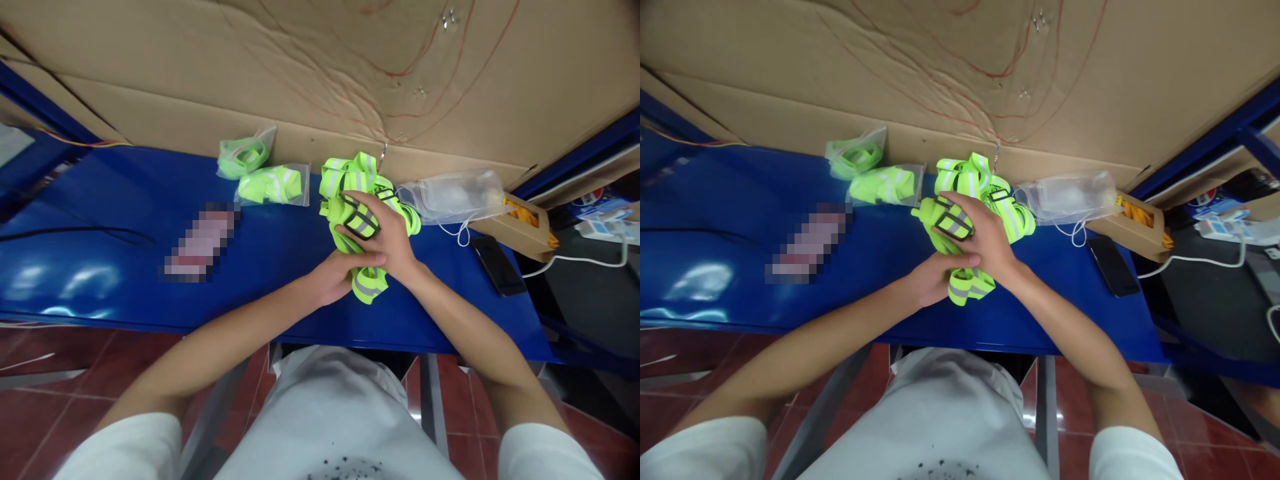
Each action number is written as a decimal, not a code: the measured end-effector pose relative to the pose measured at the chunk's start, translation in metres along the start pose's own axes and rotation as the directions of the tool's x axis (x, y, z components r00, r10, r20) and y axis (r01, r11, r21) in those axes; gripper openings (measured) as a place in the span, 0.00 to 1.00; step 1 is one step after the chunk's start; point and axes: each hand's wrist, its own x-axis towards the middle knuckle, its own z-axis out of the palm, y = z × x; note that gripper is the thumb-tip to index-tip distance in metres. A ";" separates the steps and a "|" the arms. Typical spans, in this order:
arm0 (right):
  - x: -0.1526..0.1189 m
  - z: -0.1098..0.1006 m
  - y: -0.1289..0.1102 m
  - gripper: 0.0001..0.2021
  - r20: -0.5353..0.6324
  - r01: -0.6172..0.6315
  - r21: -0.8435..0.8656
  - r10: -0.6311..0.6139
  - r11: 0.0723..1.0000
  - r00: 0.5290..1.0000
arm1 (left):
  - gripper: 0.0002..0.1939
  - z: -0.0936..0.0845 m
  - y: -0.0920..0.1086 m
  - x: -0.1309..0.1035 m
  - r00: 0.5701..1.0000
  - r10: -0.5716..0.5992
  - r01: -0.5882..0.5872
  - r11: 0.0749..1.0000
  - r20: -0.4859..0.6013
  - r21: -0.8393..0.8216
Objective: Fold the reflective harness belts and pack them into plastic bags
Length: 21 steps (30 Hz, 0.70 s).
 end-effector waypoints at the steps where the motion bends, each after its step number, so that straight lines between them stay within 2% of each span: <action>1: -0.003 0.000 0.000 0.26 -0.024 -0.012 -0.004 0.011 1.000 1.000 | 0.20 -0.001 -0.004 0.000 1.000 -0.002 0.003 1.000 -0.005 0.028; 4: -0.011 -0.010 0.000 0.27 -0.080 -0.005 -0.032 0.002 0.999 0.997 | 0.22 -0.002 -0.017 -0.002 1.000 -0.003 0.006 0.987 -0.019 0.162; 7: -0.020 -0.026 0.006 0.28 -0.138 -0.038 -0.011 0.036 0.999 0.990 | 0.19 -0.005 -0.026 -0.003 0.998 -0.052 0.043 0.947 0.019 0.319; 9: -0.029 -0.035 0.013 0.25 -0.214 -0.136 0.050 0.143 0.989 0.966 | 0.18 -0.008 -0.027 -0.001 0.994 -0.100 0.074 0.895 0.037 0.440; 12: -0.042 -0.042 0.022 0.19 -0.268 -0.335 0.245 0.396 0.910 0.878 | 0.16 -0.016 -0.023 0.007 0.991 -0.087 0.016 0.823 0.099 0.567; 14: -0.047 -0.043 0.023 0.21 -0.182 -0.429 0.416 0.535 0.802 0.825 | 0.16 -0.021 -0.017 0.012 0.975 -0.055 -0.086 0.796 0.214 0.599; 16: -0.049 -0.042 0.021 0.23 -0.027 -0.492 0.545 0.601 0.679 0.799 | 0.17 -0.025 -0.012 0.015 0.945 -0.053 -0.173 0.755 0.323 0.632; 19: -0.049 -0.042 0.017 0.26 0.180 -0.572 0.606 0.605 0.552 0.775 | 0.17 -0.029 -0.006 0.014 0.925 -0.047 -0.251 0.668 0.376 0.700; 21: -0.049 -0.043 0.017 0.26 0.233 -0.595 0.591 0.592 0.544 0.772 | 0.18 -0.031 -0.003 0.012 0.926 -0.039 -0.274 0.616 0.376 0.738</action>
